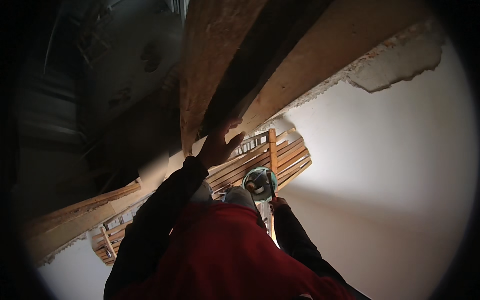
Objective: The person installs a wooden door frame by positioning a board against a brick wall and hammering nails into it. The person picks up nails from a bucket and hammers them into the wood to secure it in place around the doorway.
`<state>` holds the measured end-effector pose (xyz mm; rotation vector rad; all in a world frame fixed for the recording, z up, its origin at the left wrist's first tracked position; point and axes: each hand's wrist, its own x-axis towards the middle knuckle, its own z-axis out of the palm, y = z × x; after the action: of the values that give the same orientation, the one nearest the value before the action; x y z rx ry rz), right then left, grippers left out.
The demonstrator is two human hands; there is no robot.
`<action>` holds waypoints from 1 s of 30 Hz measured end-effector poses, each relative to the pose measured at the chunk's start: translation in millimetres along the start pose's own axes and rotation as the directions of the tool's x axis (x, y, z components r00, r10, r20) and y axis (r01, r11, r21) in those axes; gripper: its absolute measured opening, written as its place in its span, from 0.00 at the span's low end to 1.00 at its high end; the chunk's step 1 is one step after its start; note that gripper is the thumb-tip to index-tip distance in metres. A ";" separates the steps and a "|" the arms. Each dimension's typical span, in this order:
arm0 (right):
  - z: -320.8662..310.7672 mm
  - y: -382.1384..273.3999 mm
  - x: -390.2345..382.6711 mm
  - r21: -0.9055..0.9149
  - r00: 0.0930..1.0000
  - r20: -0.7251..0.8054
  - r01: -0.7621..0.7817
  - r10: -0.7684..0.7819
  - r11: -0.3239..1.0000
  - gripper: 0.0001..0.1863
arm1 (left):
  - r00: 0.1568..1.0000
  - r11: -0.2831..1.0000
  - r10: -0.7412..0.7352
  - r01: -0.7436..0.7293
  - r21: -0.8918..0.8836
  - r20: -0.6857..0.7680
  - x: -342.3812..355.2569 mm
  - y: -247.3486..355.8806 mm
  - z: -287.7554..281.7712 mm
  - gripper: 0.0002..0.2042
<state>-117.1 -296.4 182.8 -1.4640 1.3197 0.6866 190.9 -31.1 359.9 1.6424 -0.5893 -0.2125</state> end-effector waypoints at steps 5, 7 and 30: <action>13.0 27.9 -31.6 -0.001 0.967 -0.167 0.197 -0.194 0.980 0.09 | 0.962 0.973 0.231 -0.229 0.026 -0.143 94.9 104.5 23.9 0.36; 13.1 49.7 -26.1 -0.002 0.929 -0.229 0.298 -0.291 0.954 0.11 | 0.915 0.937 0.350 -0.338 0.092 -0.199 131.5 134.8 37.3 0.39; -26.4 -137.1 -287.8 -0.064 0.250 -0.708 0.909 -0.660 0.413 0.28 | 0.636 0.672 0.738 -0.661 0.334 -0.224 248.4 272.4 59.4 0.63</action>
<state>-61.8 -226.5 490.0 -1.8457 0.8226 -0.8465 305.5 -218.9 661.6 1.4817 -0.9655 0.7461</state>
